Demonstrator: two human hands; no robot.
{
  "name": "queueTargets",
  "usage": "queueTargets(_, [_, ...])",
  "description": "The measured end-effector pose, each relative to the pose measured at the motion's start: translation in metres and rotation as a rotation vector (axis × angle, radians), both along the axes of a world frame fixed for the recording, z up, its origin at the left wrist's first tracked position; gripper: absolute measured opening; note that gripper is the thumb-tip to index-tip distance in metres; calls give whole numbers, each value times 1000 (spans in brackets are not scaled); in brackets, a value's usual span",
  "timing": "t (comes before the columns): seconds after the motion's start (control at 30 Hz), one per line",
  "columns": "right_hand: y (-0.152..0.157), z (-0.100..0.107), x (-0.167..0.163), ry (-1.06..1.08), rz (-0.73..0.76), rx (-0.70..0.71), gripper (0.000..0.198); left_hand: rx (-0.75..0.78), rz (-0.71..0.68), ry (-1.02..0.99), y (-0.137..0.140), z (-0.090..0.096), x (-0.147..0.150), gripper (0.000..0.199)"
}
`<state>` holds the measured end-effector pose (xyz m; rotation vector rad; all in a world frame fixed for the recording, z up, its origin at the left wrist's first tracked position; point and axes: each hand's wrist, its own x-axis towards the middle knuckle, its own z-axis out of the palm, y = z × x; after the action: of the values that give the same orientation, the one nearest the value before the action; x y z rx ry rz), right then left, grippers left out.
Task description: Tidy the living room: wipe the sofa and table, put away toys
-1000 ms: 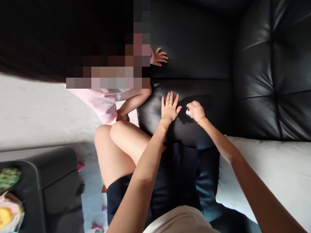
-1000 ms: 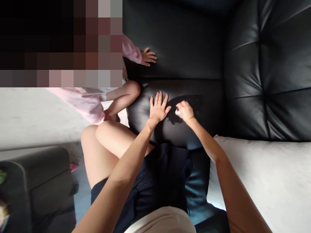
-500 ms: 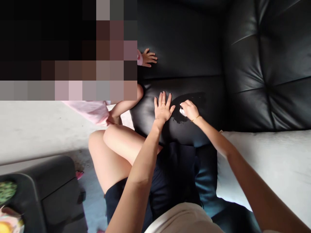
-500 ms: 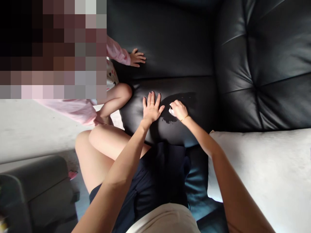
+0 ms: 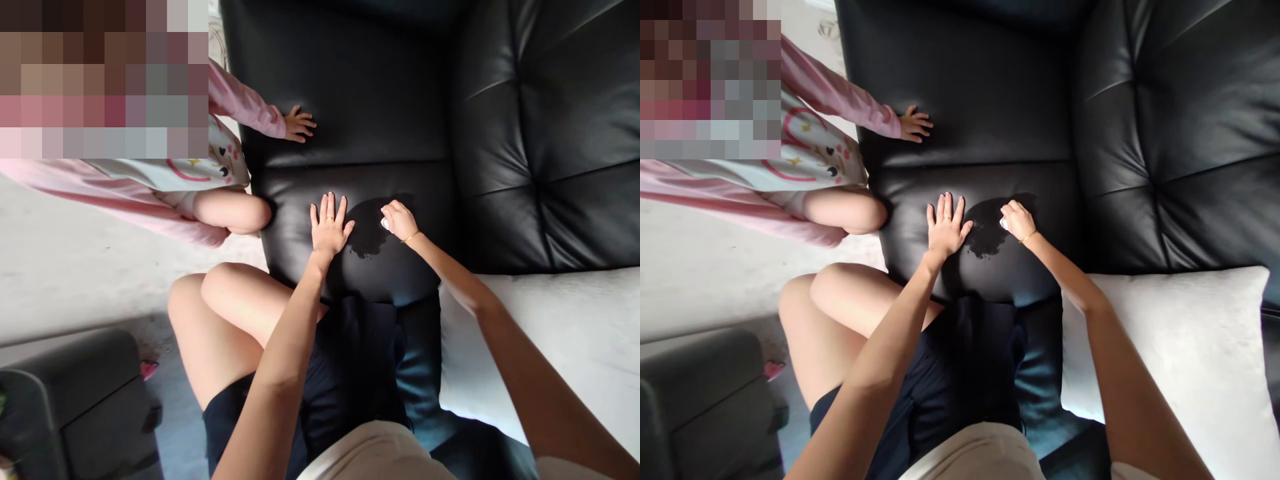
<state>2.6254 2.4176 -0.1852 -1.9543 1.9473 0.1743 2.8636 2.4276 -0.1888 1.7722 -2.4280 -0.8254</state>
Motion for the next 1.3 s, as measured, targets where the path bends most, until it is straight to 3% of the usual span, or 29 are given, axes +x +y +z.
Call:
queueTargets(0.07, [0,-2,-5,1,29,8,30,-2,8,3,0,0,0,67])
queueTargets(0.17, [-1,-3,-11,15,-66,-24,35,3,20,15,0,1,0,67])
queueTargets(0.27, [0,-3,-8,-81,6,9,32,8,22,34,0,1,0,67])
queueTargets(0.4, [6,-3,6,-34,-115,-31,35,9,26,38,0,0,0,68])
queueTargets(0.5, [15,-3,3,-96,-11,13,30,11,14,37,-1,0,0,67])
queueTargets(0.67, [19,-7,-29,55,-288,-81,37,-3,9,46,0,-2,0,68])
queueTargets(0.8, [18,-12,-39,-40,-56,-31,30,-24,-3,42,1,-3,1,69])
queueTargets(0.93, [16,-16,-44,16,-127,-73,34,-17,-1,36,1,-3,0,69])
queueTargets(1.03, [16,-18,-46,-48,-3,-28,29,-18,2,24,1,-3,-1,68])
queueTargets(1.17, [18,-18,-45,-41,-174,-139,33,-33,1,11,0,-3,0,68])
queueTargets(1.3, [6,-13,-52,-123,-52,-45,28,-55,-17,-6,0,-6,1,67])
